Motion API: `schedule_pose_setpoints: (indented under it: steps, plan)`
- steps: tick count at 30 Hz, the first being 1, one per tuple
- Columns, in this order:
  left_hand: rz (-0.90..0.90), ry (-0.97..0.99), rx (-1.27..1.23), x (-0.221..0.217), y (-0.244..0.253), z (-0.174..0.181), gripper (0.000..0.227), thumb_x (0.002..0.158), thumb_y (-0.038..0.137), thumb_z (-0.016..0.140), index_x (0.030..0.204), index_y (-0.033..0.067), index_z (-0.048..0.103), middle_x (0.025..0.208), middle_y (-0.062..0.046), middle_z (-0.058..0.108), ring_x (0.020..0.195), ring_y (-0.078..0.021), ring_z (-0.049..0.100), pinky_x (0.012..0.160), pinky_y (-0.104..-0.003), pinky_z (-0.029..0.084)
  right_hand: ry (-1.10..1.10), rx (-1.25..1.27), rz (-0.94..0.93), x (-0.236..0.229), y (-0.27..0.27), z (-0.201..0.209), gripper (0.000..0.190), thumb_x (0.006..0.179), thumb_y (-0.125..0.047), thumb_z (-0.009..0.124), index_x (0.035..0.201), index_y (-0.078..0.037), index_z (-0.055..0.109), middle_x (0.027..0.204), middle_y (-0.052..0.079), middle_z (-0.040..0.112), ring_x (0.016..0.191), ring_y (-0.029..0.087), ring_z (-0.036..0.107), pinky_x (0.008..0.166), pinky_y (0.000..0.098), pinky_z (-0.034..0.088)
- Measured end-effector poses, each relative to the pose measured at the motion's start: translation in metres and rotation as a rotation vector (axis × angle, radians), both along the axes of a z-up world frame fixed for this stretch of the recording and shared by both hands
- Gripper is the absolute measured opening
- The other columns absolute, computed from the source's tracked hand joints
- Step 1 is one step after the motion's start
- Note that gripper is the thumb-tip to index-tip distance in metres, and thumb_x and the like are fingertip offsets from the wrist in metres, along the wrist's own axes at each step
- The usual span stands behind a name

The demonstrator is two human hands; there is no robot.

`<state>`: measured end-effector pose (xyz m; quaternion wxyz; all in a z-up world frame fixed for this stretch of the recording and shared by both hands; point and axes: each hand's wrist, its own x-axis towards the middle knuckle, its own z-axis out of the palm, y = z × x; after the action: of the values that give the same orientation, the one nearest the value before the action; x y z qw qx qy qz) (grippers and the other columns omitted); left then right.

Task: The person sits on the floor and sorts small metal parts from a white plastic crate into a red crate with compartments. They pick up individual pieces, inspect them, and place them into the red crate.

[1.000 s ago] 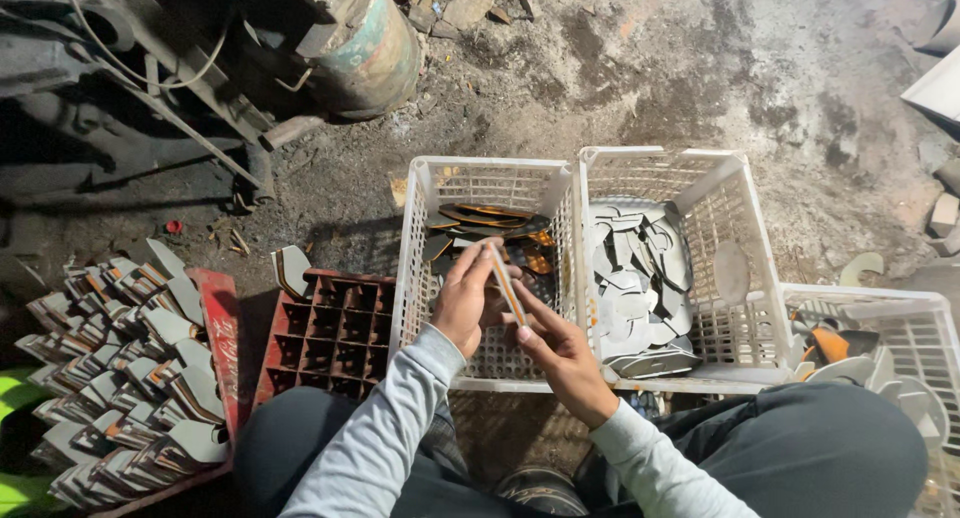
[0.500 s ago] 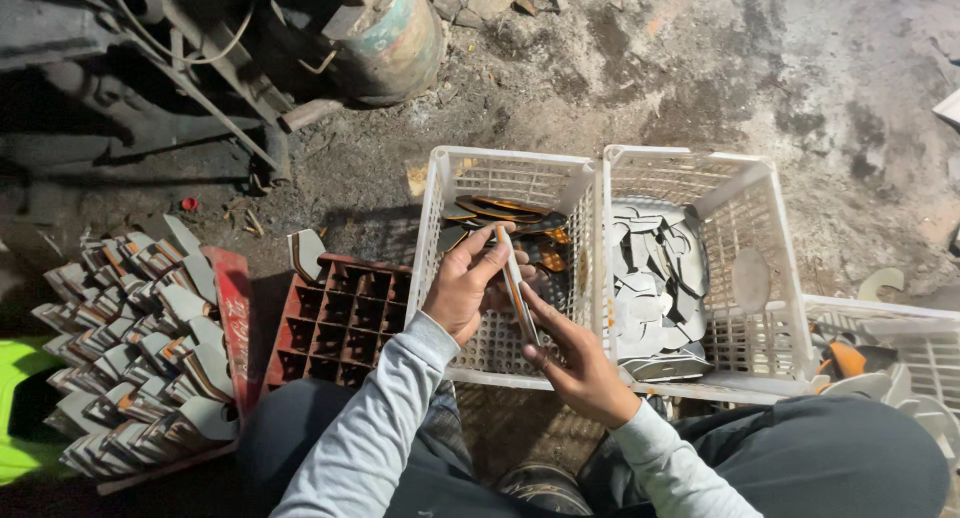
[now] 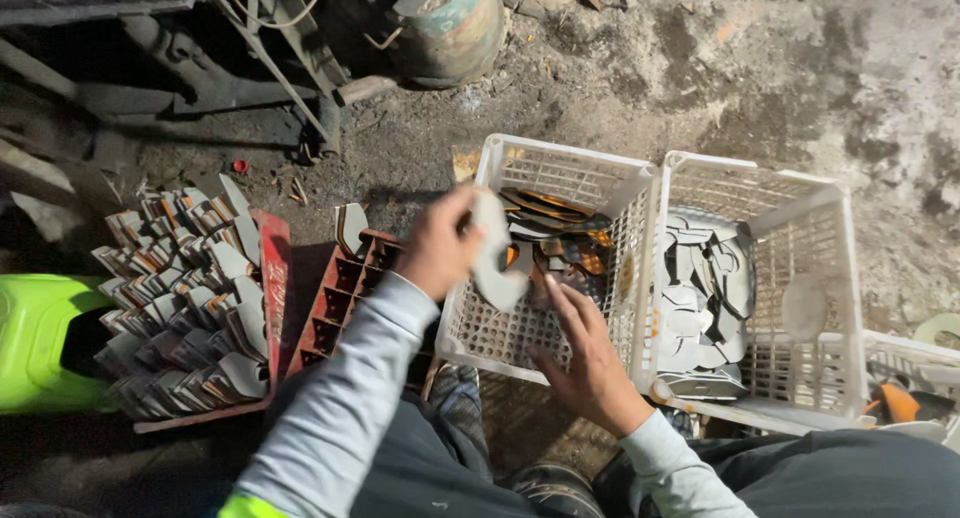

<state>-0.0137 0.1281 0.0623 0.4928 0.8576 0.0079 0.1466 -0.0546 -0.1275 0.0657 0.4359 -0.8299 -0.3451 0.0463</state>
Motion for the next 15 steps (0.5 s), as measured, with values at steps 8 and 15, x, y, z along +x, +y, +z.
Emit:
schedule_pose_setpoints:
  steps: [8,15]
  plan:
    - [0.364,0.196,0.448,-0.017,0.171,-0.082,0.049,0.086,0.003,0.069,0.133,0.0157,0.062,0.125,-0.014,0.070,0.110,-0.0367,0.068,0.093,-0.047,0.053,0.186,-0.174,-0.012,-0.027,0.001,-0.081,0.079,0.088,-0.018,0.076,0.155,-0.008,0.035,0.134,0.023,0.052,0.123,0.038,0.054,0.104,0.0440,0.047]
    - [0.428,0.236,0.378,-0.029,0.201,-0.191,0.046,0.088,0.001,0.068,0.131,0.0135,0.062,0.126,-0.017,0.067,0.114,-0.0428,0.063,0.092,-0.050,0.050,0.166,-0.345,-0.003,-0.027,0.004,-0.091,0.077,0.089,-0.026,0.072,0.153,-0.004,0.036,0.128,0.022,0.054,0.118,0.039,0.053,0.103,0.0456,0.044]
